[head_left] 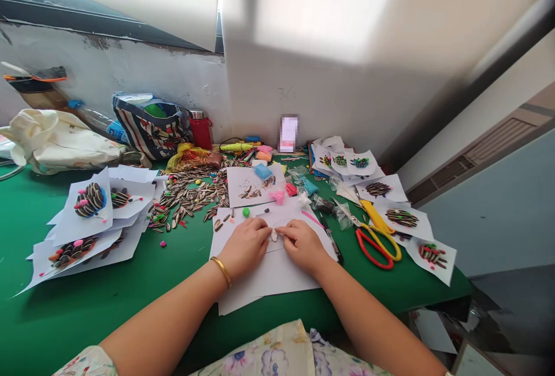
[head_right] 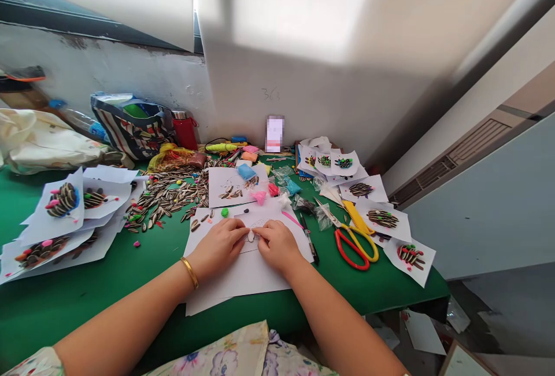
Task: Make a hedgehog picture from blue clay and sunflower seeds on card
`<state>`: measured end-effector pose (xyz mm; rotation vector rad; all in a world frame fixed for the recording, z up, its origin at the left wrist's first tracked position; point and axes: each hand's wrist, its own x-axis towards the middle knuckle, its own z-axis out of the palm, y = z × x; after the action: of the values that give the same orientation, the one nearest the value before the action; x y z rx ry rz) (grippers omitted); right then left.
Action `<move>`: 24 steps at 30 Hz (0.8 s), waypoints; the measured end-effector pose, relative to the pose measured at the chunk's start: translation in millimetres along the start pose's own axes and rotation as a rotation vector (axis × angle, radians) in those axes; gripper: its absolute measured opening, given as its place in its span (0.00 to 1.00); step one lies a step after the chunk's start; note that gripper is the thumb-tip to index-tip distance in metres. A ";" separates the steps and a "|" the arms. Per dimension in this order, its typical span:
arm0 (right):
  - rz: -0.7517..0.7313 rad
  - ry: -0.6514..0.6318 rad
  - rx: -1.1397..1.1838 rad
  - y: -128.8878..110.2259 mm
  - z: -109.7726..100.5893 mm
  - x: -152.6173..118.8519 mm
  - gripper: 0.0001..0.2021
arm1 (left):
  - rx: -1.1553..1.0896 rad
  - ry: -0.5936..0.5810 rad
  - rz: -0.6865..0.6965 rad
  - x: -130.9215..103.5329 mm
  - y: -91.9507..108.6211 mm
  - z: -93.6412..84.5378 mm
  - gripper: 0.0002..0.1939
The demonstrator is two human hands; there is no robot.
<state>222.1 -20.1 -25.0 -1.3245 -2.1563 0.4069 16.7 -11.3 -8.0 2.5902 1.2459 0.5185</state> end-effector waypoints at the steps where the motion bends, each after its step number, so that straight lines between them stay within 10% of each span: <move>1: -0.002 -0.008 -0.007 -0.3 -0.1 0.0 0.18 | -0.003 0.001 0.000 0.1 0.0 -0.1 0.12; 24: 0.011 -0.039 -0.044 -2.2 0.5 0.1 0.23 | -0.014 0.036 0.002 1.6 -0.6 0.8 0.11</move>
<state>220.2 -21.0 -24.3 -1.3637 -2.2021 0.3950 17.6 -9.7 -8.6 2.5823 1.2466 0.5746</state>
